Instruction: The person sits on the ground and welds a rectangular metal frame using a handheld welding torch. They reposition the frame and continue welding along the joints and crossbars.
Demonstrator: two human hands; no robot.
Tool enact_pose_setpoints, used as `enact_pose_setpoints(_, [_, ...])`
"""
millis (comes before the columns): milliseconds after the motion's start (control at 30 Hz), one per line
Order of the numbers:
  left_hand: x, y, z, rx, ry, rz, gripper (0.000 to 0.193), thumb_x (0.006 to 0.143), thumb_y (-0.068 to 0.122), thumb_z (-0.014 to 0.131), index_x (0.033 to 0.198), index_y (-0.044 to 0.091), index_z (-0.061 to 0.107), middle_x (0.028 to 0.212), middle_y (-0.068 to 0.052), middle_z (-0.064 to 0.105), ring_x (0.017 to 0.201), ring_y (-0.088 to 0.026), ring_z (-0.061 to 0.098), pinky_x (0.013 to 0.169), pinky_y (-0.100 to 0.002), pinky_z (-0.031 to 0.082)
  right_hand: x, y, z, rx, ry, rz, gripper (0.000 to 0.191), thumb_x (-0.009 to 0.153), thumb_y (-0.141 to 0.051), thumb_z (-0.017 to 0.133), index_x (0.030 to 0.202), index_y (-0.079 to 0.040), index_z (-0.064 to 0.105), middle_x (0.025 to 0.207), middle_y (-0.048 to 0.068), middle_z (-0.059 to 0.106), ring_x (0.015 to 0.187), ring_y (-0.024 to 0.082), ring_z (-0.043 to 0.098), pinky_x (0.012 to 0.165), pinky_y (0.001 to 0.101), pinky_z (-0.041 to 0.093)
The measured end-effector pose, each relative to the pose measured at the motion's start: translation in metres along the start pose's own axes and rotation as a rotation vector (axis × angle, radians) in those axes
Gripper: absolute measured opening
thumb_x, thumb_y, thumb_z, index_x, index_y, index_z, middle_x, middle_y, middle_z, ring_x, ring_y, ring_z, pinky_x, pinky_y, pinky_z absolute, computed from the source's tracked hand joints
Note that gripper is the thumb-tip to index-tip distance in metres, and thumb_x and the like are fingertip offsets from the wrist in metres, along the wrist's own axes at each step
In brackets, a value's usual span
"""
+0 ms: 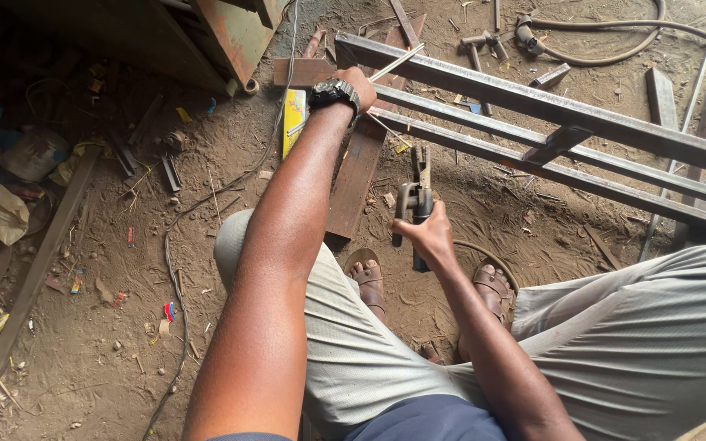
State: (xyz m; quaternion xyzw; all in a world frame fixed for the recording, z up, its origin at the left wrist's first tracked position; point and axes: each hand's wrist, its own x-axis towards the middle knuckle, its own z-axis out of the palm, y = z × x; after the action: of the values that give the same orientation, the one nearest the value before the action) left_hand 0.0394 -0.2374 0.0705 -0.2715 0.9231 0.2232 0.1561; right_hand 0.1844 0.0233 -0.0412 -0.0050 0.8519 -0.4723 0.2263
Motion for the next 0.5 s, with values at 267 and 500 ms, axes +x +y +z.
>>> enact_pose_setpoints(267, [0.006, 0.000, 0.000, -0.002, 0.022, 0.014, 0.040, 0.099, 0.035, 0.054, 0.129, 0.013, 0.067, 0.135, -0.021, 0.062, 0.125, -0.035, 0.061, 0.106, -0.045, 0.050, 0.012, -0.006, -0.018, 0.072, -0.019, 0.008, 0.072, 0.064, -0.034, 0.085, 0.116, -0.002, 0.049, 0.097, 0.013, 0.059, 0.084, 0.020, 0.064, 0.071, 0.0362, 0.061])
enact_pose_setpoints(500, [0.004, 0.000, -0.001, 0.013, 0.018, 0.016, 0.039, 0.098, 0.033, 0.055, 0.129, 0.013, 0.067, 0.135, -0.021, 0.062, 0.125, -0.035, 0.061, 0.106, -0.045, 0.050, 0.017, -0.006, -0.022, 0.078, -0.013, -0.005, 0.076, 0.062, -0.033, 0.084, 0.119, 0.003, 0.049, 0.097, 0.013, 0.060, 0.084, 0.020, 0.064, 0.071, 0.0358, 0.059])
